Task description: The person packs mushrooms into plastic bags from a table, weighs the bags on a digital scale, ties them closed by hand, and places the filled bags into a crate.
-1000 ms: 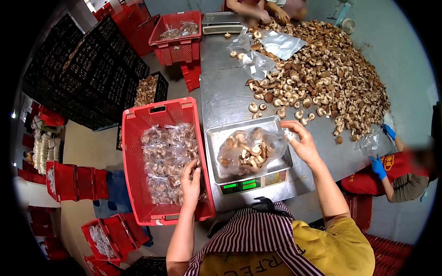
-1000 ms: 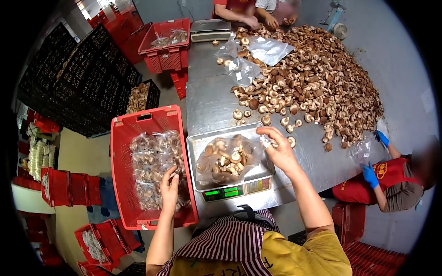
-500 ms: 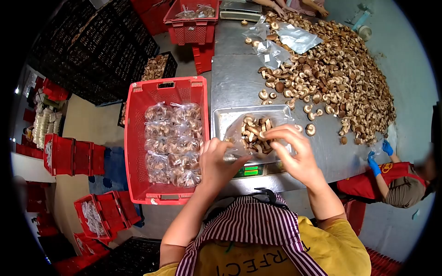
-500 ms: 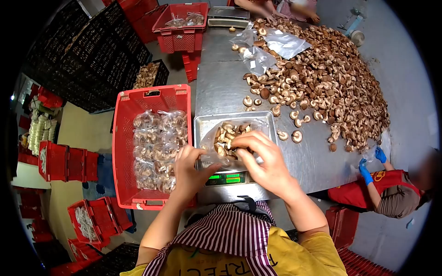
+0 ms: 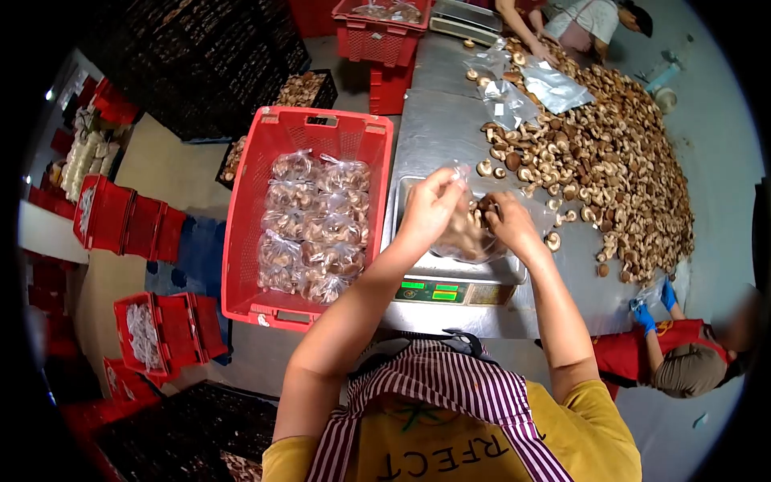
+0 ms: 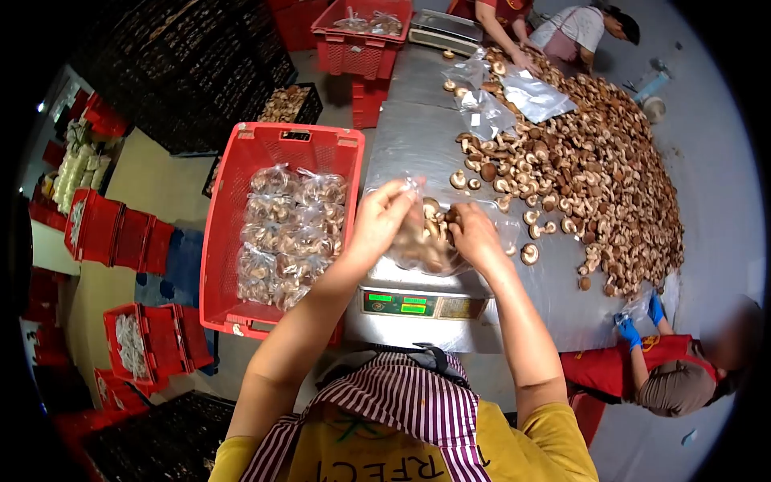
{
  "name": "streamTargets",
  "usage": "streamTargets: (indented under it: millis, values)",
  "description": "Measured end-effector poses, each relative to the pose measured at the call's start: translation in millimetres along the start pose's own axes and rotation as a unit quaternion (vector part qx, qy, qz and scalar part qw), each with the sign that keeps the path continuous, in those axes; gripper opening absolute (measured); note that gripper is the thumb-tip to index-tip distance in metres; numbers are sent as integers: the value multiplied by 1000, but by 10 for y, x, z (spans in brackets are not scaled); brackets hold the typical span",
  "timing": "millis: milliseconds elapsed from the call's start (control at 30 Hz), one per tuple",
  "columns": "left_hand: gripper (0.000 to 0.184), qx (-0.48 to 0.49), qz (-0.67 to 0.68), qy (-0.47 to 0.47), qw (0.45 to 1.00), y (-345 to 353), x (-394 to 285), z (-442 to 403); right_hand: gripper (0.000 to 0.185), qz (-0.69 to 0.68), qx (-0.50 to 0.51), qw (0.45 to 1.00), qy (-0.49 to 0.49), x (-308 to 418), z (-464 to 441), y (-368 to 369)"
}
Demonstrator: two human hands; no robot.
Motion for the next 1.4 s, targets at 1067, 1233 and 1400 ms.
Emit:
streamTargets:
  millis: [1067, 1233, 1400]
  values:
    - [21, -35, -158, 64, 985, -524, 118, 437, 38, -75, 52, 983, -161, 283, 134, 204]
    - [25, -73, -182, 110, 974, -581, 133, 426, 35, -193, -53, 974, -110, 340, -79, -598]
    - [24, -81, -186, 141, 969, -560, 40, 392, 48, 109, -280, 946, -123, -18, -452, -1234]
Point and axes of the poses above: each hand's wrist, its own z-axis away from the middle knuckle, its own y-axis out of the palm, x = y × z, the point moved 3 cm from there along -z, towards the middle knuckle, and after that the axes turned 15 degrees about -x, right-handed, at the moved point
